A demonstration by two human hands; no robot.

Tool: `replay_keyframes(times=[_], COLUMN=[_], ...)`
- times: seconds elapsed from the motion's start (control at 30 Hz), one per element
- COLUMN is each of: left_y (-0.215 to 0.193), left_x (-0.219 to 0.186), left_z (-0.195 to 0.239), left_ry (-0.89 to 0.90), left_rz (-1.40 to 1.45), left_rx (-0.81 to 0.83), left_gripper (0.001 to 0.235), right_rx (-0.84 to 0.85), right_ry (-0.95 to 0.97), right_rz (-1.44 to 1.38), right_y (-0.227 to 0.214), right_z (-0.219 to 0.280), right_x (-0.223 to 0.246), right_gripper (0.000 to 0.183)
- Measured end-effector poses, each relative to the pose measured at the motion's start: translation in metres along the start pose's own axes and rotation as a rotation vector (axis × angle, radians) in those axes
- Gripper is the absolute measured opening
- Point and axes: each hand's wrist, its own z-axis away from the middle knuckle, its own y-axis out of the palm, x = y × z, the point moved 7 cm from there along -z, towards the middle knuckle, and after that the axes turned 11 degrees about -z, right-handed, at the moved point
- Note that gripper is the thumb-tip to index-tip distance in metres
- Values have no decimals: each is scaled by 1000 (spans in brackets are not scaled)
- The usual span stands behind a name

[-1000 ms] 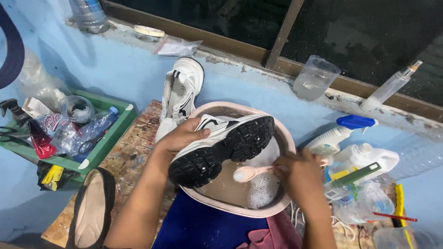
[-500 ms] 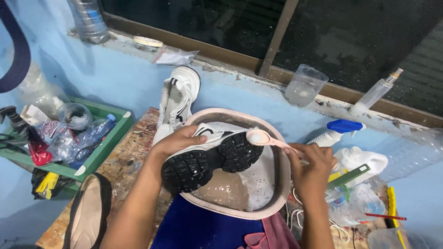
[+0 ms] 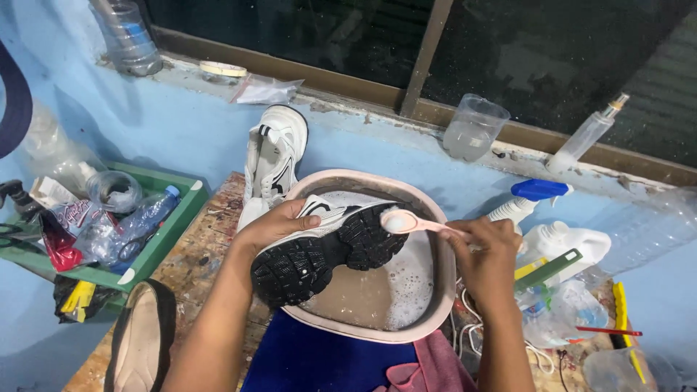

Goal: The person scrubs the sole of a white sneaker with a pink brush over a basin of soapy water. The person holds the shoe with one hand and scrubs the black sole with the other, repeatedly dipping the brush into the water.

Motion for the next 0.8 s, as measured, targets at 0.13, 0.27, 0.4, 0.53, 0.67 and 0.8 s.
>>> replay_keyframes(times=[0.13,0.27,0.4,0.53,0.67,0.8], left_y=[1,-2,-2,1,4,3], left_x=[1,-1,1,-9,-14,-4], left_z=[-2,-3,-2,6,9,-1], left_ry=[6,29,47,-54,-51,51], left_rz=[23,19,13,-328,-311,3], left_rx=[-12,-3,4,41,48,-17], left_gripper=[31,30,30,45,50,30], right_rx=[284,515,629,845,429,59], right_ry=[127,186,142,209,65,20], right_rz=[-94,265,485,429,80,-43], right_y=[8,23,56,57,16,2], right_z=[0,12,29,41,24,13], right_x=[37,38,13,-1,-7,-8], right_gripper=[5,5,5,11,13,10])
